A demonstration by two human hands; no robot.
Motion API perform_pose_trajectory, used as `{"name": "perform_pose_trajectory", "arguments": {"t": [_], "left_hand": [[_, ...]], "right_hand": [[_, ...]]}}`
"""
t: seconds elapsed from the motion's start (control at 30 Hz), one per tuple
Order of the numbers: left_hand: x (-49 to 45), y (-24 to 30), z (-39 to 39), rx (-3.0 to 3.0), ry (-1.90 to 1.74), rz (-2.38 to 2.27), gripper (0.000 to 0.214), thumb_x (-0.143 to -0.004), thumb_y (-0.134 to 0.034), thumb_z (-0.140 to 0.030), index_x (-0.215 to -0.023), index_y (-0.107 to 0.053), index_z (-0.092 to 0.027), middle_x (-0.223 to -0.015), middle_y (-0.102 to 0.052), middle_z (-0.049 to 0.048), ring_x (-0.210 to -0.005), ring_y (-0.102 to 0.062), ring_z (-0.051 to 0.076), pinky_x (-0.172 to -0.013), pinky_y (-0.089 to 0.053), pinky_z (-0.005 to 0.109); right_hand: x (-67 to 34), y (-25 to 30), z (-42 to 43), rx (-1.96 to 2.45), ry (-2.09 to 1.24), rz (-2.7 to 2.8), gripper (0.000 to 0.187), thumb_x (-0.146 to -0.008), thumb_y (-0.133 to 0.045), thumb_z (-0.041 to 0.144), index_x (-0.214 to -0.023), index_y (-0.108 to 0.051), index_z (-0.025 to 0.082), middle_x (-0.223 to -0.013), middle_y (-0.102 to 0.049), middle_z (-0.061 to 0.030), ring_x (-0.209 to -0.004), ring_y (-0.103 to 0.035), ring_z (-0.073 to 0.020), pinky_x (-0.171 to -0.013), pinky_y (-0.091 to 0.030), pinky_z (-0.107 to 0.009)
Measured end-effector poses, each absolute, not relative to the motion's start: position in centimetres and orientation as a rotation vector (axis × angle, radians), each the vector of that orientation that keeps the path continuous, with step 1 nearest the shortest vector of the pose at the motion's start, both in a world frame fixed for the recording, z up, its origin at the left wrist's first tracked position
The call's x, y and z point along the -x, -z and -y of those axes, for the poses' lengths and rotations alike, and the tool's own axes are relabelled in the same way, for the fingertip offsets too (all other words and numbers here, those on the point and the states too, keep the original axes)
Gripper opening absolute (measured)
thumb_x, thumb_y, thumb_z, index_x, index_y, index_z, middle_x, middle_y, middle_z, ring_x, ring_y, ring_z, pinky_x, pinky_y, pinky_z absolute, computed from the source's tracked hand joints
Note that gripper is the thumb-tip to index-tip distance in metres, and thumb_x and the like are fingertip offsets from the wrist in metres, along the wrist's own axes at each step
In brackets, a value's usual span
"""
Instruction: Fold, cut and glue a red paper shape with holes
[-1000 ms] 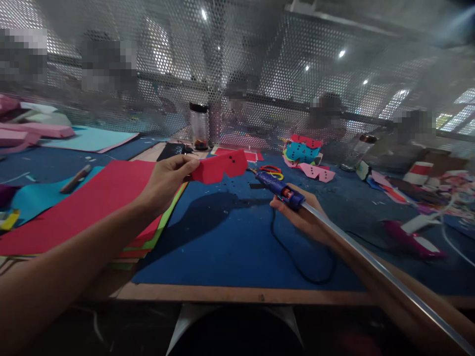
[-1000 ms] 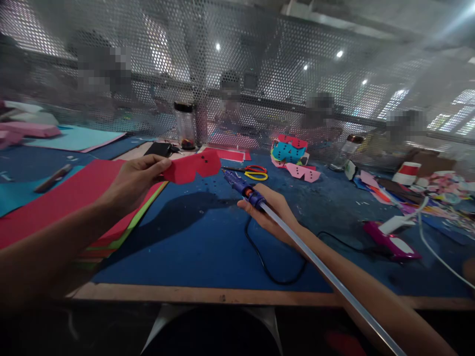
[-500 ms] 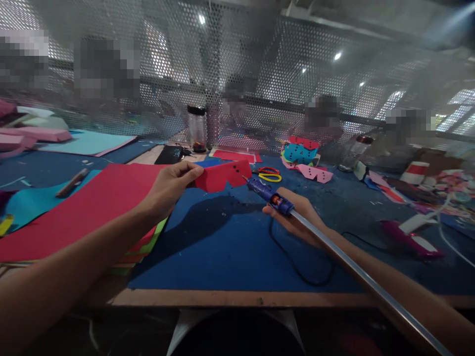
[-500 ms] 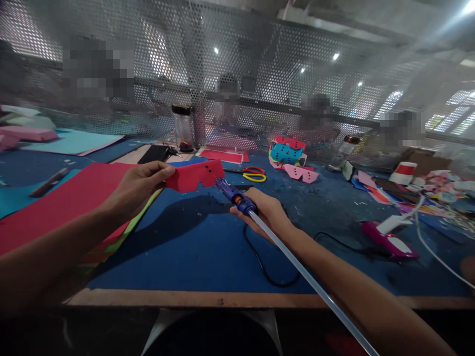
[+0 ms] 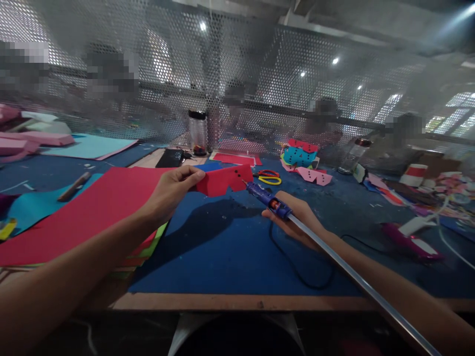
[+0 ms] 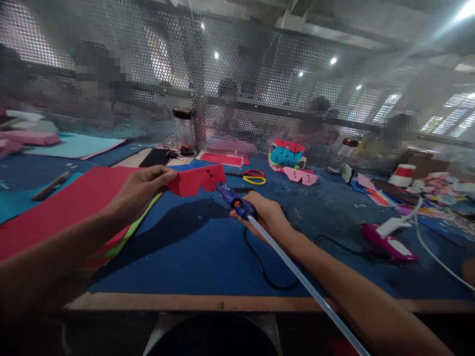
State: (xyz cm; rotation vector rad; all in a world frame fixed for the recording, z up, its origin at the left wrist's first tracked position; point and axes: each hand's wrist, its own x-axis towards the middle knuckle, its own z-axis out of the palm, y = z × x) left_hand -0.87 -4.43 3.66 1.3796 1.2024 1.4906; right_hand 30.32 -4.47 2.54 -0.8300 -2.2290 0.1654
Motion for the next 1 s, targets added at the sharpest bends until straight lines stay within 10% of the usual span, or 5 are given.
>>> {"name": "perform_pose_trajectory", "arguments": {"t": [1.0], "left_hand": [[0.83, -3.76, 4.64, -1.415, -1.492, -1.2, 0.027, -0.08, -0.076, -0.041, -0.082, -0.068, -0.016, -0.077, -0.064, 0.0006, -0.07, -0.059, 0.013, -0.066, -0.047, 0.023]], "right_hand": [[-30.16, -2.22, 4.25, 0.834, -0.143, 2.204, 0.031, -0.089, -0.064, 0.051, -0.083, -0.052, 0.022, -0.076, -0.057, 0.0006, -0.064, -0.052, -0.0132, -0.06, -0.04, -0.025]]}}
